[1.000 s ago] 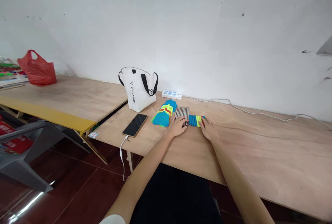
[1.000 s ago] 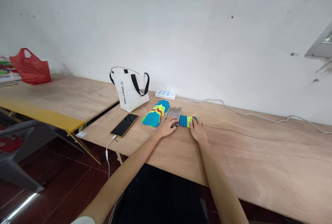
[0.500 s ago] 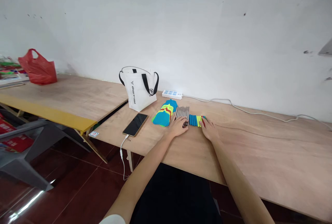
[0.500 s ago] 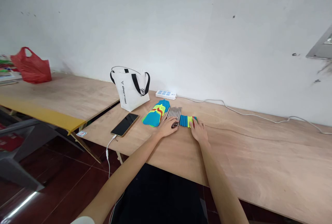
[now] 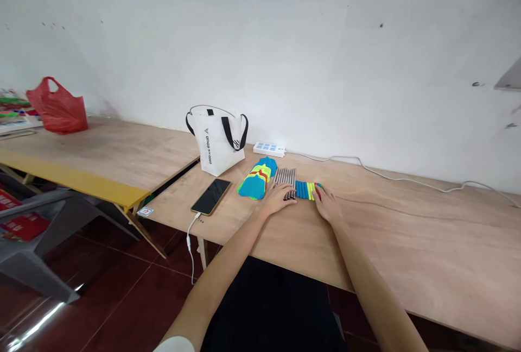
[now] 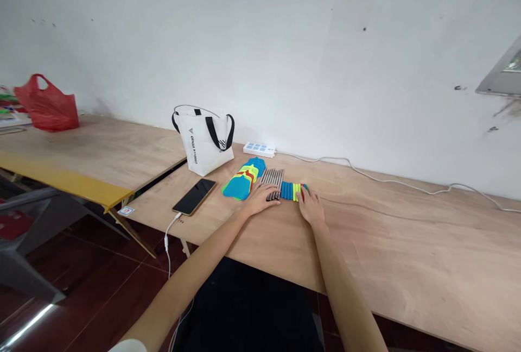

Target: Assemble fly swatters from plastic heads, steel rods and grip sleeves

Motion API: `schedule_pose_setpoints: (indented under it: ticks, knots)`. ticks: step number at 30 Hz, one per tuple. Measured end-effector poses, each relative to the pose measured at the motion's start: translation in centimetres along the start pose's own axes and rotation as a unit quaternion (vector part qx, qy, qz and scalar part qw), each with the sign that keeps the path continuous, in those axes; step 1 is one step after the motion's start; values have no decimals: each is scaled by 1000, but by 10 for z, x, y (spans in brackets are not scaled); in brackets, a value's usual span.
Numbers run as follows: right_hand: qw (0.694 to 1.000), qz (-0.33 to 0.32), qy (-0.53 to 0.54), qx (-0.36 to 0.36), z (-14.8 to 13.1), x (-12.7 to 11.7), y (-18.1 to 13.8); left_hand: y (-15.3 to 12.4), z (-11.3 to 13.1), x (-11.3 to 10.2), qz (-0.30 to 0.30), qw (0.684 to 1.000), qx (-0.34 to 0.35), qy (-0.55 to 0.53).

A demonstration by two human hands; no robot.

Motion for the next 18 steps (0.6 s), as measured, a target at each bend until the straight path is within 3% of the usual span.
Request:
schedule_pose_setpoints:
  ticks: [8,18]
  knots:
    - [1000,1,0,0,0,-1,-1,-4,-15,-16,-8,1000,28,11]
    - [1000,-3,-1,-2,-1,-4,-2,-1,-19,-11,-11,1000,21,2]
Point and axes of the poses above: each hand's wrist, its own y-axis towards the middle knuckle, its own x-axis out of the palm, z = x × y, the point moved 8 cm from there along y, towards the middle knuckle, and after that the axes turned 14 degrees about -y, right-handed, at the moved point
